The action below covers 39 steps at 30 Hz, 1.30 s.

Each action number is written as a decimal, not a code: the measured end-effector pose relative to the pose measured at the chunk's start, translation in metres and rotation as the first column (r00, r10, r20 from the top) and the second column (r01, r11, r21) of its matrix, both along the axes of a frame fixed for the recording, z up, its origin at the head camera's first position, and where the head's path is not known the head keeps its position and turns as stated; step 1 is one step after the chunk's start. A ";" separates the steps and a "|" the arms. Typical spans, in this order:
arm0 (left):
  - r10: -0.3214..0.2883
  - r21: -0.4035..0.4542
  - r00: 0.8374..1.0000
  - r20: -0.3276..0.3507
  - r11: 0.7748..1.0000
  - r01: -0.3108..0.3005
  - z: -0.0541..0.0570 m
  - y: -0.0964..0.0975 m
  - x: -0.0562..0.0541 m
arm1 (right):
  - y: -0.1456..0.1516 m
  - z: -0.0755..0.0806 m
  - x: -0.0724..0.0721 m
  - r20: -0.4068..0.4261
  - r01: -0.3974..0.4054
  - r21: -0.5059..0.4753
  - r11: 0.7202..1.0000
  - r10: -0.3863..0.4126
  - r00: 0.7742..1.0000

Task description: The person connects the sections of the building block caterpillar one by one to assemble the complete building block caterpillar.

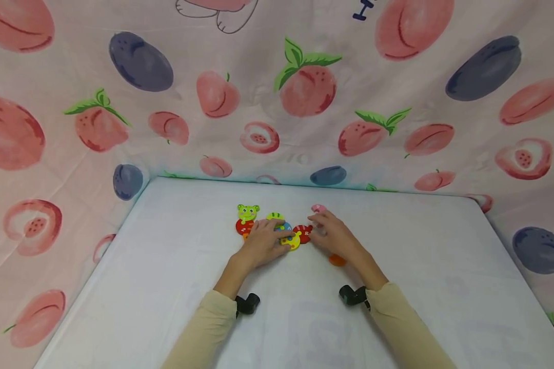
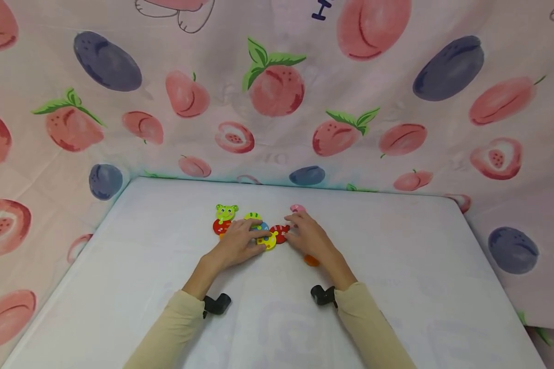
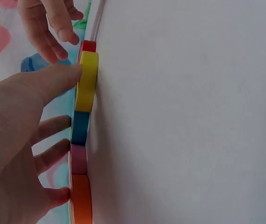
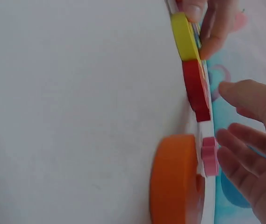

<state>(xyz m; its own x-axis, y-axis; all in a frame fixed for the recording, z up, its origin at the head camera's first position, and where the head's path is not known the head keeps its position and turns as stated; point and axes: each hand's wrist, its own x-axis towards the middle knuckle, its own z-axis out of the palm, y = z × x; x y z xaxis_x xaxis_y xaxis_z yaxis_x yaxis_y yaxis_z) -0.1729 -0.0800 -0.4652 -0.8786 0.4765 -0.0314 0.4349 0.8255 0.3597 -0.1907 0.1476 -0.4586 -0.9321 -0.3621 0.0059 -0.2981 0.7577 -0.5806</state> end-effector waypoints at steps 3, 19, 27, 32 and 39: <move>0.035 0.028 0.999 0.020 0.999 -0.035 0.002 0.005 0.002 | 0.004 0.000 -0.004 -0.012 0.070 -0.018 0.997 -0.070 0.997; 0.145 0.028 0.989 0.014 0.989 -0.146 -0.005 0.024 0.006 | 0.018 -0.018 -0.021 0.046 0.237 -0.142 0.961 -0.233 0.971; 0.190 0.027 0.982 -0.021 0.981 -0.190 -0.008 0.031 0.007 | 0.019 -0.024 -0.032 0.123 0.273 -0.134 0.953 -0.257 0.958; 0.251 0.064 0.968 0.004 0.966 -0.251 -0.008 0.040 0.007 | 0.019 -0.025 -0.037 0.143 0.278 -0.137 0.951 -0.259 0.955; 0.306 0.078 0.952 -0.004 0.949 -0.304 -0.007 0.048 0.009 | 0.016 -0.025 -0.042 0.142 0.265 -0.116 0.957 -0.248 0.958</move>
